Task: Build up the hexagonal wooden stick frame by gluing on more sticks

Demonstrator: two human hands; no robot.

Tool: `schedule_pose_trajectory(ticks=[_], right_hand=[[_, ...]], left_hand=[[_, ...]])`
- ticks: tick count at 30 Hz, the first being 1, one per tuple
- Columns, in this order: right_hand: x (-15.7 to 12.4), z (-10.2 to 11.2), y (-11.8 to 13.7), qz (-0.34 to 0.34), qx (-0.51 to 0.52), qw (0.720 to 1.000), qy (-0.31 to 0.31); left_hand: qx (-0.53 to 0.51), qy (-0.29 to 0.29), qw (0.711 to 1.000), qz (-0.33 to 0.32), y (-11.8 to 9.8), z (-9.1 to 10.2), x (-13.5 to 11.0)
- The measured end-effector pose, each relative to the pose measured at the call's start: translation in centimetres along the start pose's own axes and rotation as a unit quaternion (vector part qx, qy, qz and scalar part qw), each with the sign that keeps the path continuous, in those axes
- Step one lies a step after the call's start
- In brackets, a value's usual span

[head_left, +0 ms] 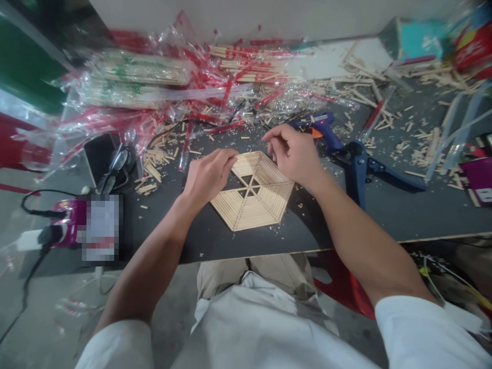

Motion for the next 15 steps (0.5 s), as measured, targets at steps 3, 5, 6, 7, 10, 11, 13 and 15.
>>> schedule_pose_trajectory(ticks=[3, 5, 6, 7, 10, 11, 13, 15], right_hand=[[0.1, 0.6, -0.7, -0.021, -0.018, 1.000, -0.015], [0.1, 0.9, -0.9, -0.028, -0.021, 0.999, -0.021], [0.1, 0.9, -0.8, -0.027, -0.017, 0.999, -0.020], [0.1, 0.9, -0.7, -0.024, -0.010, 1.000, -0.017], [0.0, 0.4, -0.2, -0.005, 0.017, 1.000, 0.007], [-0.1, 0.1, -0.1, 0.001, 0.021, 1.000, 0.016], [-0.1, -0.3, 0.1, 0.013, 0.028, 0.999, 0.025], [-0.2, -0.4, 0.4, 0.033, 0.037, 0.999, 0.020]], left_hand=[[0.000, 0.003, 1.000, 0.001, 0.0, 0.0, 0.0], [-0.001, 0.006, 1.000, 0.002, 0.0, -0.1, 0.0], [-0.001, 0.008, 1.000, 0.001, -0.1, -0.1, 0.0], [-0.002, 0.010, 1.000, 0.001, -0.1, -0.2, 0.0], [-0.001, 0.015, 1.000, 0.001, -0.2, -0.3, 0.0], [0.000, 0.016, 1.000, 0.000, -0.2, -0.4, 0.0], [0.002, 0.018, 1.000, -0.002, -0.3, -0.5, -0.1], [0.004, 0.020, 1.000, -0.008, -0.5, -0.5, -0.1]])
Point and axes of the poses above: each hand's wrist, its own x-axis towards the middle knuckle, its own z-axis out of the back of the hand, y = z × x, the point moved 9 cm from there along x, towards the middle knuckle, and after that the axes turned 5 degrees about -x, right-handed, at the moved point
